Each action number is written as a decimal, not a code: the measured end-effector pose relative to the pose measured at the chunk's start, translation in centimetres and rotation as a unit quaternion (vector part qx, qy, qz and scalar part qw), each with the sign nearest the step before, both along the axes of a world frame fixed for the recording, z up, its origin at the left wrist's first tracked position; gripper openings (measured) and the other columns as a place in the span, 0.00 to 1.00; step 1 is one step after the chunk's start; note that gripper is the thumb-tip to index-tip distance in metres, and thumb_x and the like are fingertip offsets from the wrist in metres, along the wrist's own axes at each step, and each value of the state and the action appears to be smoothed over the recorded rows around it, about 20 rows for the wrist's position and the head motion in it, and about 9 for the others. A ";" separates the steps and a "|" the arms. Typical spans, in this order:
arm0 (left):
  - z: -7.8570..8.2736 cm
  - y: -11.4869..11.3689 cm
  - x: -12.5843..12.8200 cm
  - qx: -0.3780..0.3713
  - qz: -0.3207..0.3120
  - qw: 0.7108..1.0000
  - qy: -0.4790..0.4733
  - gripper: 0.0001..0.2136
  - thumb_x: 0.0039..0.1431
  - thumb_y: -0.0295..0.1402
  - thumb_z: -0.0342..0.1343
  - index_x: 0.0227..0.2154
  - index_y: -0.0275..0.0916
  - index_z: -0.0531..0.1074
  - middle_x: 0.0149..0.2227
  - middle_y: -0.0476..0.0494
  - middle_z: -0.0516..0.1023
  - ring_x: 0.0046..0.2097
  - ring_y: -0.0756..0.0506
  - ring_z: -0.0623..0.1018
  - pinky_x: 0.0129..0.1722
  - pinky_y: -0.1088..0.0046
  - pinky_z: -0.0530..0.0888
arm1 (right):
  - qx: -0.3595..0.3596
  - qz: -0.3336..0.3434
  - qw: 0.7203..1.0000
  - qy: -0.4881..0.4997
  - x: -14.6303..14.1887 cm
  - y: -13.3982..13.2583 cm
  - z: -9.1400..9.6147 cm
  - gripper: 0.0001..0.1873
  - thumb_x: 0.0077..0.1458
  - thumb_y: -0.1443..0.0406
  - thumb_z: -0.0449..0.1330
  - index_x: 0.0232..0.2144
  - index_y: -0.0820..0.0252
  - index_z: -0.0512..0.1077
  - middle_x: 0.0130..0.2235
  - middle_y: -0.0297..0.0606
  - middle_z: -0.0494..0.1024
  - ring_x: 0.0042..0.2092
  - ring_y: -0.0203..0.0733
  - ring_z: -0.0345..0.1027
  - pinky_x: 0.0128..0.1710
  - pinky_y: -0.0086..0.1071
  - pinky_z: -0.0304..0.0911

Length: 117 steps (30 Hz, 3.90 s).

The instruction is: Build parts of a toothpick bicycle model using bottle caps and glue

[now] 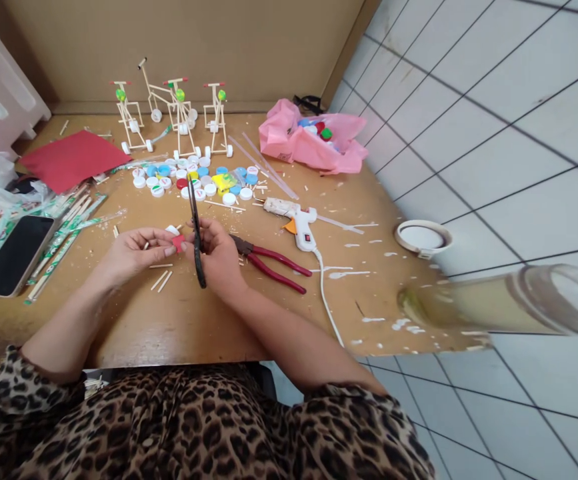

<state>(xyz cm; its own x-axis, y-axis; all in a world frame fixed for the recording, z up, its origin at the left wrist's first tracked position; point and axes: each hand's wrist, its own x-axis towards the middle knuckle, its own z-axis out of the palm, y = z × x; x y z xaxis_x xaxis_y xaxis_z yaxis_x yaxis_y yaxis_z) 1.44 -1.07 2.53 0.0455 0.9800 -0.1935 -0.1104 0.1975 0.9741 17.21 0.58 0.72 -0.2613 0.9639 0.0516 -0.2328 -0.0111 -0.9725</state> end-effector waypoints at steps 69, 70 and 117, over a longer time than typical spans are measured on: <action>0.4 0.1 -0.4 0.035 0.144 0.988 -0.032 0.11 0.32 0.35 0.70 0.18 0.37 0.75 0.19 0.49 0.76 0.24 0.52 0.72 0.29 0.76 0.68 | -0.003 0.113 0.985 -0.132 -0.2 -1.0 -0.2 0.22 0.44 0.50 0.68 0.35 0.55 0.68 0.28 0.28 0.66 0.31 0.36 0.59 0.34 0.31 0.57; 0.4 0.1 -0.4 0.033 0.144 0.988 -0.034 0.11 0.32 0.35 0.70 0.18 0.37 0.75 0.19 0.49 0.76 0.24 0.52 0.72 0.29 0.76 0.68 | -0.004 0.113 0.985 -0.131 -0.2 -0.9 -0.2 0.23 0.44 0.49 0.68 0.35 0.55 0.68 0.28 0.28 0.66 0.31 0.36 0.59 0.34 0.31 0.57; 0.4 0.3 -0.3 0.023 0.142 0.989 -0.045 0.13 0.31 0.37 0.72 0.16 0.37 0.75 0.18 0.48 0.76 0.24 0.52 0.73 0.30 0.77 0.69 | -0.041 0.105 0.978 -0.175 -0.5 -0.8 0.1 0.28 0.35 0.45 0.68 0.30 0.57 0.67 0.23 0.27 0.66 0.26 0.32 0.55 0.26 0.28 0.52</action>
